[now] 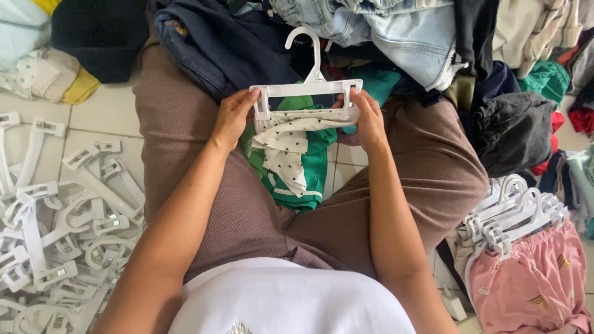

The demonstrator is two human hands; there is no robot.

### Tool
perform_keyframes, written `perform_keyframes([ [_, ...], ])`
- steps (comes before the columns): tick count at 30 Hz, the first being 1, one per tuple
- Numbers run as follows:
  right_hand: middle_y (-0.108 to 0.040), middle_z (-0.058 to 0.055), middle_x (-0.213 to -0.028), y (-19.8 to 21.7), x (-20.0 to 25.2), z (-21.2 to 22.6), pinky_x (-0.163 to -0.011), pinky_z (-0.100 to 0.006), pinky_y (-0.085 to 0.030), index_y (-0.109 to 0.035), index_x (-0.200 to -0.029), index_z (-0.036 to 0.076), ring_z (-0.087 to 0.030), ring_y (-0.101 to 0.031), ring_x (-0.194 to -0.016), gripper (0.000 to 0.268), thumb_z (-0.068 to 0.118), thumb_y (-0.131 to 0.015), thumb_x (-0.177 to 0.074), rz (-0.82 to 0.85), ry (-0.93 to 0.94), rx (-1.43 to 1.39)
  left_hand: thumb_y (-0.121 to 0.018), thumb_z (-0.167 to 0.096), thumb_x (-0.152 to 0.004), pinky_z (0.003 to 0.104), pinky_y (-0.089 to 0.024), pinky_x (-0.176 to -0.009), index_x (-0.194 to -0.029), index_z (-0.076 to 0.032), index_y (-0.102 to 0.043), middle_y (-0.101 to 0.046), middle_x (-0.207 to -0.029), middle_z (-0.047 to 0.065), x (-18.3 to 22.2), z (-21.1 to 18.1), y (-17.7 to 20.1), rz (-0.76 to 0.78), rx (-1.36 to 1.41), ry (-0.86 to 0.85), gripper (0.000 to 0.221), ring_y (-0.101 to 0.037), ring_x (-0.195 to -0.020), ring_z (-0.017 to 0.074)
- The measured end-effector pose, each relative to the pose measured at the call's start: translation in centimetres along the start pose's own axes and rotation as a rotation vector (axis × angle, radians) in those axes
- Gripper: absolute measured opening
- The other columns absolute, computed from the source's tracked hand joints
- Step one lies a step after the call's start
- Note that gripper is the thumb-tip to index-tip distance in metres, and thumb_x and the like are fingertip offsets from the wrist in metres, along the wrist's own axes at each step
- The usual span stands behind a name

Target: The person is sitting on the floor, picking up children's clothing items from a pile and attaching them to plastic hangers.

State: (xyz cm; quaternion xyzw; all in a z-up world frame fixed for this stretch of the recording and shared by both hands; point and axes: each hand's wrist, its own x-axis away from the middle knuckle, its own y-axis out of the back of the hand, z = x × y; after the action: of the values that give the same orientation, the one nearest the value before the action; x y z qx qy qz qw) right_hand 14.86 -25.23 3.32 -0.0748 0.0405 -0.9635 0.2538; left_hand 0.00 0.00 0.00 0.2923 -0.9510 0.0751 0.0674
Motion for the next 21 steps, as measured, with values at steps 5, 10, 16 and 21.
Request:
perform_keyframes([
  [5, -0.073, -0.012, -0.077, -0.6, 0.5, 0.4, -0.059, -0.024, -0.059, -0.072, -0.092, 0.003, -0.013, -0.073, -0.067, 0.055, 0.054, -0.052, -0.097, -0.123, -0.102, -0.012, -0.069, -0.038, -0.099, 0.030, -0.051, -0.091, -0.101, -0.017, -0.076, -0.070, -0.092, -0.003, 1.3, -1.9, -0.9, -0.003, -0.035, -0.023, 0.022, -0.057, -0.093, 0.0079],
  [10, -0.072, -0.010, -0.072, 0.1, -1.6, -3.2, -0.053, -0.024, -0.058, -0.074, -0.088, 0.002, -0.013, -0.070, -0.059, 0.056, 0.056, -0.059, -0.095, -0.153, -0.153, -0.021, -0.071, -0.035, -0.097, 0.028, -0.053, -0.082, -0.099, -0.014, -0.073, -0.065, -0.085, -0.003, 1.8, -2.4, -1.3, -0.010, -0.013, 0.026, 0.021, -0.059, -0.085, 0.0085],
  [16, -0.065, -0.010, -0.059, -0.9, -1.0, -2.9, -0.042, -0.021, -0.050, -0.078, -0.081, 0.002, -0.011, -0.059, -0.044, 0.066, 0.057, -0.048, -0.100, -0.015, -0.122, 0.071, -0.073, -0.041, -0.094, 0.049, -0.045, -0.103, -0.134, -0.002, -0.058, -0.060, -0.130, 0.024, 1.6, -2.8, -1.1, 0.004, -0.147, 0.135, 0.058, -0.057, -0.125, 0.0339],
  [21, -0.071, -0.011, -0.067, -0.3, -1.1, -3.0, -0.052, -0.026, -0.058, -0.078, -0.083, 0.003, -0.015, -0.068, -0.055, 0.067, 0.061, -0.048, -0.099, -0.114, -0.169, 0.036, -0.075, -0.033, -0.092, 0.044, -0.060, -0.084, -0.131, -0.011, -0.061, -0.066, -0.113, 0.007, 0.2, -0.7, -0.4, 0.105, 0.169, 0.356, 0.047, -0.069, -0.100, 0.0212],
])
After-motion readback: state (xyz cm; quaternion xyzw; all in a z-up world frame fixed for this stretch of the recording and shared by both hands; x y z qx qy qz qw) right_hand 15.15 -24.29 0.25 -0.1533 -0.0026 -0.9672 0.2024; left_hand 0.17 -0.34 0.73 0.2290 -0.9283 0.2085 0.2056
